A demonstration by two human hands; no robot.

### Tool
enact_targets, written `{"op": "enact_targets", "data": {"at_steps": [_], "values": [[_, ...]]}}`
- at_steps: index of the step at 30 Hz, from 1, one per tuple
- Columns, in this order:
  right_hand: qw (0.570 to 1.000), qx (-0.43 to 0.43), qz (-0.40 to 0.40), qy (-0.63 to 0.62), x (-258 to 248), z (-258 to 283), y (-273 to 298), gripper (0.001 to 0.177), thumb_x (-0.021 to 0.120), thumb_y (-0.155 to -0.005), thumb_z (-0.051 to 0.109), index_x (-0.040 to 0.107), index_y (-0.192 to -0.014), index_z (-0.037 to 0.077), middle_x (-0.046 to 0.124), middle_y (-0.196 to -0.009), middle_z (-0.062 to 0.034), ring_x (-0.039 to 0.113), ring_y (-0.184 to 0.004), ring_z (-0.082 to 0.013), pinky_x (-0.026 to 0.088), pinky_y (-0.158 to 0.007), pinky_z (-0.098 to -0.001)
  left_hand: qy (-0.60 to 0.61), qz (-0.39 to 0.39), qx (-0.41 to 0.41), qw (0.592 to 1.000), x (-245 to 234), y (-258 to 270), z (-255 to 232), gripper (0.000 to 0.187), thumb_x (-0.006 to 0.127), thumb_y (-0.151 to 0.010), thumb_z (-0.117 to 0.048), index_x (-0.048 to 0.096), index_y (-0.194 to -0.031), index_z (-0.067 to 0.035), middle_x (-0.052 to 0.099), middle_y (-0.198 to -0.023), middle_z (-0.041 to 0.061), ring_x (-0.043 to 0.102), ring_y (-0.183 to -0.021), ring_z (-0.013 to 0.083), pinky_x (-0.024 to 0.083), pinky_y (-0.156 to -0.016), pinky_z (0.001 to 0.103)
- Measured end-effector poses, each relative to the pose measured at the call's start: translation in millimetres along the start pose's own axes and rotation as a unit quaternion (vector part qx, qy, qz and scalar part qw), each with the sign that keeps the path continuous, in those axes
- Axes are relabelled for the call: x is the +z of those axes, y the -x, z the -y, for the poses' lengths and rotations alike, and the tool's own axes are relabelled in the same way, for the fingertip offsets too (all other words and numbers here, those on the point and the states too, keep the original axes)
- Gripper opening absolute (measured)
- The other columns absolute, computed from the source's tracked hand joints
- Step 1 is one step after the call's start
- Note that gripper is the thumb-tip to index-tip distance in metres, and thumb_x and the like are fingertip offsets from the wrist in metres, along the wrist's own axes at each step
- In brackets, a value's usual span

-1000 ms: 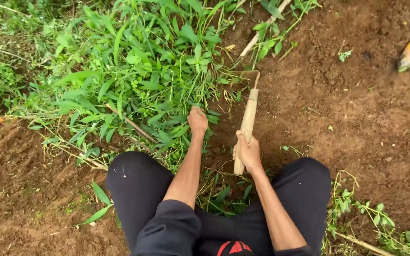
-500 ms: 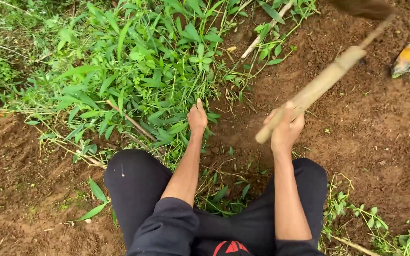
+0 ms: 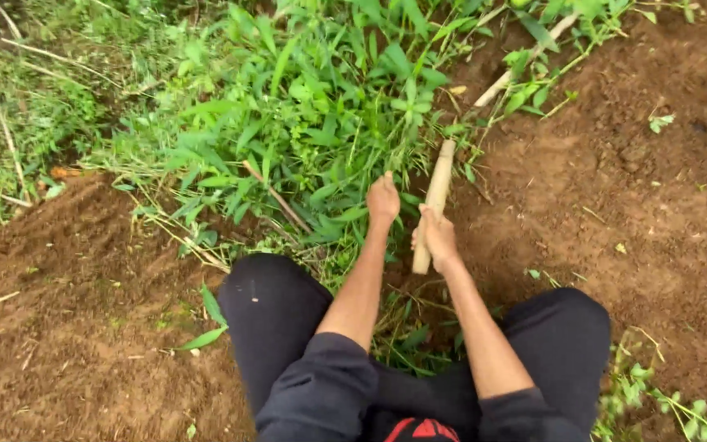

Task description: The person kneels on the ground and uses a hoe to remove weeds from a patch of soil. They repeatedly strike the soil and pull away the uprooted weeds by hand.

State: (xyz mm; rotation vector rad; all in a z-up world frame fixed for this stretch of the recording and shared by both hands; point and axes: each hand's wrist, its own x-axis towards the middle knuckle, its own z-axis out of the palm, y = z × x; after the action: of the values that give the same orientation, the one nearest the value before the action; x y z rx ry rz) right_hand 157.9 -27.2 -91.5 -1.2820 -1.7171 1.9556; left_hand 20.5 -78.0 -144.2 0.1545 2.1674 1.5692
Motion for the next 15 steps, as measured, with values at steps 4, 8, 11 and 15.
{"op": "enact_targets", "data": {"at_steps": [4, 8, 11, 15], "values": [[0.998, 0.037, 0.02, -0.038, 14, 5, 1, 0.045, 0.068, -0.094, 0.042, 0.058, -0.104, 0.0, 0.064, -0.068, -0.0179, 0.067, -0.056, -0.0263, 0.062, -0.052, -0.0445, 0.048, -0.006, -0.032, 0.998, 12, -22, 27, 0.064, 0.029, -0.116, -0.05, 0.058, -0.148, -0.003, 0.057, -0.15, 0.019, 0.049, -0.145, 0.0353, 0.035, -0.124, 0.057], [0.999, -0.014, -0.023, -0.044, 31, 26, -1, 0.042, 0.062, -0.1, 0.046, 0.059, -0.1, 0.005, 0.062, -0.069, -0.0104, 0.064, -0.054, -0.0183, 0.061, -0.048, -0.0344, -0.008, 0.012, -0.011, 1.0, -4, 1, -11, 0.07, 0.024, -0.114, -0.051, 0.057, -0.146, 0.003, 0.058, -0.147, 0.025, 0.054, -0.139, 0.0408, 0.041, -0.12, 0.057], [0.998, -0.027, -0.046, -0.045, 38, 30, -3, 0.044, 0.063, -0.101, 0.048, 0.06, -0.098, 0.004, 0.062, -0.069, -0.0099, 0.064, -0.054, -0.0166, 0.06, -0.048, -0.0319, -0.025, 0.016, -0.007, 1.0, -7, 2, -8, 0.069, 0.025, -0.114, -0.048, 0.06, -0.142, 0.004, 0.062, -0.14, 0.028, 0.057, -0.134, 0.0441, 0.044, -0.116, 0.06], [0.997, -0.024, -0.067, -0.022, 39, 8, -18, 0.044, 0.065, -0.1, 0.047, 0.062, -0.093, 0.003, 0.064, -0.069, -0.0104, 0.065, -0.056, -0.0174, 0.061, -0.05, -0.0332, -0.023, 0.017, 0.002, 1.0, -11, 5, -12, 0.066, 0.024, -0.115, -0.043, 0.062, -0.136, 0.007, 0.066, -0.131, 0.031, 0.06, -0.127, 0.0486, 0.049, -0.109, 0.063]]}}
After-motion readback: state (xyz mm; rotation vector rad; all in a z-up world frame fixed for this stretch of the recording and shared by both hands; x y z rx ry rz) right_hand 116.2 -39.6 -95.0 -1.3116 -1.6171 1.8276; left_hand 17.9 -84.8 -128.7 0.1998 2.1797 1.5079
